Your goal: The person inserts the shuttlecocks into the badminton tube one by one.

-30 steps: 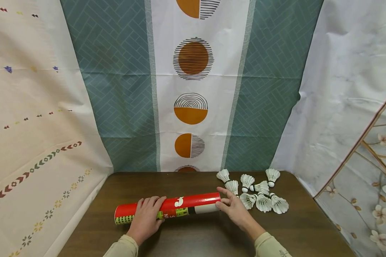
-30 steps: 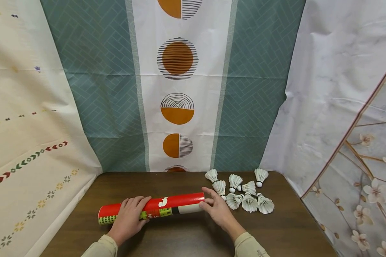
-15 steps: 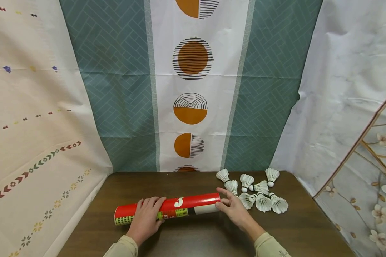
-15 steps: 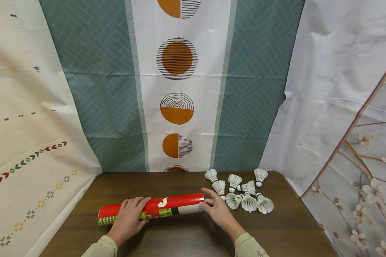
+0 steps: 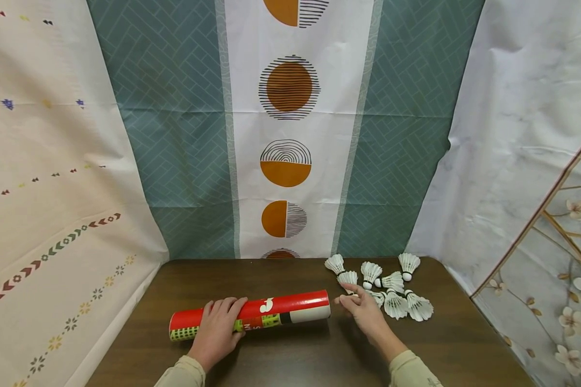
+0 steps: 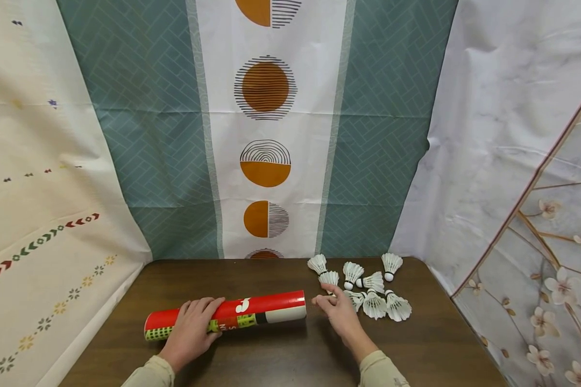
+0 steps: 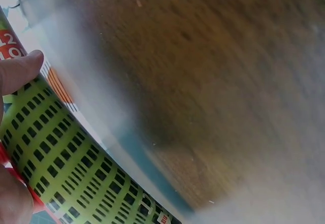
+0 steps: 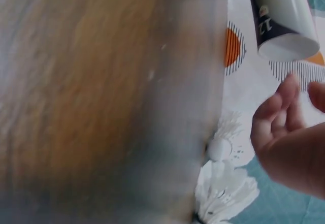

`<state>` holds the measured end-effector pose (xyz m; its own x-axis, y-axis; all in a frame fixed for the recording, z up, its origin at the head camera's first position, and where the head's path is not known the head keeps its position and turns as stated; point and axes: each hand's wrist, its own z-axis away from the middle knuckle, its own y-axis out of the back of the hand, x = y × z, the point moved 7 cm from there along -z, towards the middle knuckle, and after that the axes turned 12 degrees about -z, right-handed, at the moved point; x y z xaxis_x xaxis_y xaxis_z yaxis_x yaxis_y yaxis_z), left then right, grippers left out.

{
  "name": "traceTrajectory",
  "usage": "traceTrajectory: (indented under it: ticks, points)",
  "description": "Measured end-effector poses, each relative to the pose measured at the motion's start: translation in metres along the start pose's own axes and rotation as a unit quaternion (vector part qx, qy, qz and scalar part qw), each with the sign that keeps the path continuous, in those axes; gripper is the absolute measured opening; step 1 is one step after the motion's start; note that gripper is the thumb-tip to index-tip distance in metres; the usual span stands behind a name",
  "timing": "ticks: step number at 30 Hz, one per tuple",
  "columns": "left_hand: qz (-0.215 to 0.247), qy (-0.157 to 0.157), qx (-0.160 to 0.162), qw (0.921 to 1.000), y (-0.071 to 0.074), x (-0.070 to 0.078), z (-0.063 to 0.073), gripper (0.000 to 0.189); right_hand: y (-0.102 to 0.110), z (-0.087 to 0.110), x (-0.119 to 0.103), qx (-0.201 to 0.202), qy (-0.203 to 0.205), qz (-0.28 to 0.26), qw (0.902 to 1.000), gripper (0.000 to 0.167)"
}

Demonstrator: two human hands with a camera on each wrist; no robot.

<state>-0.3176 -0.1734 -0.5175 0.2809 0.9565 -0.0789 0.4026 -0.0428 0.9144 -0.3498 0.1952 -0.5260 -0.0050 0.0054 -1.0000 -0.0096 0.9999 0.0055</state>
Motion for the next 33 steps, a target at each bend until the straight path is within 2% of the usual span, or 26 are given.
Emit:
traceTrajectory:
  ticks: [4, 8, 21, 27, 33]
  points:
    - [0.003, 0.003, 0.0, 1.0, -0.001, -0.002, 0.001, 0.089, 0.018, 0.0, 0.007, 0.064, -0.012, 0.005, 0.9978, 0.06]
    - [0.004, 0.011, -0.007, 0.9999, -0.003, -0.005, 0.001, 0.089, 0.029, 0.002, 0.011, 0.088, -0.022, 0.013, 0.9957, 0.066]
    - [0.006, 0.008, -0.007, 0.9999, -0.002, -0.006, 0.002, 0.089, 0.047, 0.002, 0.018, 0.109, -0.037, 0.009, 0.9933, 0.074]
    - [0.005, 0.004, 0.002, 1.0, -0.002, -0.005, 0.002, 0.089, 0.046, 0.003, 0.016, 0.1, -0.033, 0.005, 0.9944, 0.079]
    - [0.008, 0.004, -0.005, 1.0, -0.003, -0.004, 0.001, 0.087, 0.042, 0.004, 0.013, 0.087, -0.029, 0.014, 0.9957, 0.08]
